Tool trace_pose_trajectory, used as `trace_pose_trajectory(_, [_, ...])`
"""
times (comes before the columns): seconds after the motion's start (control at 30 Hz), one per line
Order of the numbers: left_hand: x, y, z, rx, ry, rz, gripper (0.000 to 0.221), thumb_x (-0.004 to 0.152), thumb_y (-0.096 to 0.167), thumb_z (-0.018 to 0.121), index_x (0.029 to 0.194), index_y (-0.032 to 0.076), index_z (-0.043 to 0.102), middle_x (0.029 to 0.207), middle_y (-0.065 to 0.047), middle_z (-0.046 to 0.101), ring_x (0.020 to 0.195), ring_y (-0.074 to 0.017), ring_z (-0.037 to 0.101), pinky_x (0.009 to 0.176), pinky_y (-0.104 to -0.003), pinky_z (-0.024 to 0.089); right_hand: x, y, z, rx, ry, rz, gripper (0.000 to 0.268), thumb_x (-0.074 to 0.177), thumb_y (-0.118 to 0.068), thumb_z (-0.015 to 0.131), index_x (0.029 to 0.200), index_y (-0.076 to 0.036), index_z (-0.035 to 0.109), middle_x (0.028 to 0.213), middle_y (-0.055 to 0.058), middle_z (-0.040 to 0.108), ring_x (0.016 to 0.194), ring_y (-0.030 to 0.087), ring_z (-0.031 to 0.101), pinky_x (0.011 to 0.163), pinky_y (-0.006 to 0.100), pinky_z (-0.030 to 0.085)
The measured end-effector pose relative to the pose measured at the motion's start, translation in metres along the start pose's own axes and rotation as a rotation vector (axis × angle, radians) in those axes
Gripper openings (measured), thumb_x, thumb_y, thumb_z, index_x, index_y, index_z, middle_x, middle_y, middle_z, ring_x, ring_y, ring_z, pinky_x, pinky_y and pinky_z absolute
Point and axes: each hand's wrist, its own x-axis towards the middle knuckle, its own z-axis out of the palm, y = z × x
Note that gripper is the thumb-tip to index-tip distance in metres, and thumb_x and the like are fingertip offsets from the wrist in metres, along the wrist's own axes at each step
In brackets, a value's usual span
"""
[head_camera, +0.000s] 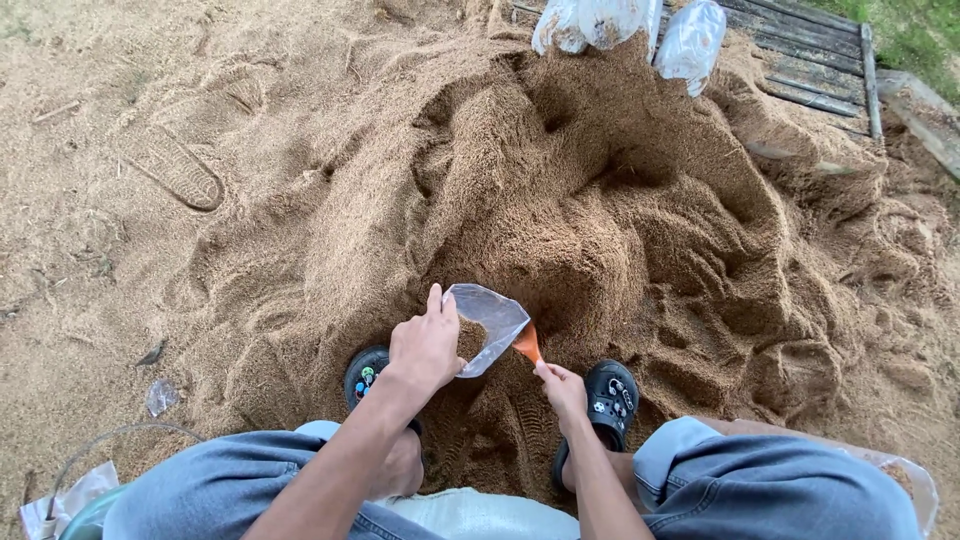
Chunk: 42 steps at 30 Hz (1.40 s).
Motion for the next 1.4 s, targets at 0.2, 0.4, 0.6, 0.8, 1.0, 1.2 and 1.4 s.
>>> trace_pose_trajectory(0.2, [-0.005, 0.005, -0.009, 0.007, -0.008, -0.015, 0.097, 0.077, 0.019, 0.089, 0.154, -0.005, 0.034, 0.162, -0.028, 0.029, 0.100, -0.0450, 0.073, 0.090, -0.058, 0.059, -0.044, -0.080, -0.050, 0.264, 0.058, -0.222, 0.031, 0.090, -0.045, 0.075, 0.088, -0.015, 0.082, 0.059, 0.004, 0.060, 0.060, 0.014, 0.044, 0.060, 0.028, 0.035])
trace_pose_trajectory(0.4, [-0.002, 0.004, -0.005, -0.012, -0.005, 0.002, 0.101, 0.075, 0.021, 0.090, 0.153, -0.007, 0.032, 0.162, -0.027, 0.028, 0.104, -0.0493, 0.071, 0.091, -0.062, 0.057, -0.118, -0.166, -0.115, 0.402, 0.055, -0.573, 0.018, 0.092, -0.022, 0.077, 0.083, -0.007, 0.079, 0.055, 0.001, 0.054, 0.058, 0.008, 0.040, 0.055, 0.021, 0.031])
trace_pose_trajectory(0.6, [-0.001, -0.003, -0.002, -0.034, 0.032, 0.009, 0.099, 0.073, 0.019, 0.090, 0.151, -0.007, 0.035, 0.161, -0.026, 0.030, 0.103, -0.0499, 0.071, 0.091, -0.063, 0.057, -0.118, -0.173, -0.123, 0.025, 0.181, -0.921, 0.015, 0.087, -0.030, 0.083, 0.097, -0.019, 0.084, 0.078, 0.009, 0.076, 0.069, 0.017, 0.066, 0.067, 0.031, 0.053])
trace_pose_trajectory(0.8, [0.003, -0.003, 0.003, -0.003, 0.001, -0.014, 0.098, 0.076, 0.021, 0.087, 0.153, -0.005, 0.032, 0.163, -0.025, 0.028, 0.104, -0.0489, 0.071, 0.092, -0.061, 0.057, -0.089, -0.137, -0.094, 0.026, 0.413, -0.699, 0.036, 0.096, -0.007, 0.062, 0.131, -0.011, 0.071, 0.099, 0.032, 0.069, 0.098, 0.050, 0.066, 0.088, 0.057, 0.052])
trace_pose_trajectory(1.0, [0.004, -0.002, 0.001, 0.203, -0.036, -0.001, 0.114, 0.079, 0.039, 0.091, 0.154, -0.009, 0.020, 0.168, -0.028, 0.009, 0.085, -0.0279, 0.077, 0.067, -0.033, 0.066, -0.037, -0.068, -0.042, -0.033, 0.177, -0.035, 0.046, 0.108, -0.009, 0.044, 0.150, -0.025, 0.050, 0.084, 0.008, 0.067, 0.046, 0.011, 0.044, 0.036, 0.023, 0.034])
trace_pose_trajectory(1.2, [0.006, -0.001, 0.002, 0.215, -0.036, 0.026, 0.115, 0.079, 0.037, 0.091, 0.153, -0.011, 0.018, 0.166, -0.034, 0.008, 0.085, -0.0294, 0.077, 0.068, -0.033, 0.067, -0.050, -0.072, -0.048, 0.032, 0.287, 0.101, 0.035, 0.109, -0.028, 0.044, 0.137, -0.024, 0.064, 0.116, 0.004, 0.073, 0.089, 0.023, 0.067, 0.074, 0.039, 0.050])
trace_pose_trajectory(1.4, [0.006, -0.002, 0.001, 0.183, -0.027, 0.022, 0.116, 0.077, 0.032, 0.094, 0.153, -0.012, 0.019, 0.165, -0.033, 0.012, 0.090, -0.0292, 0.075, 0.071, -0.033, 0.066, -0.004, -0.012, -0.015, 0.288, 0.056, 0.042, 0.032, 0.105, -0.020, 0.051, 0.117, -0.011, 0.079, 0.078, 0.005, 0.062, 0.066, 0.015, 0.048, 0.062, 0.028, 0.038])
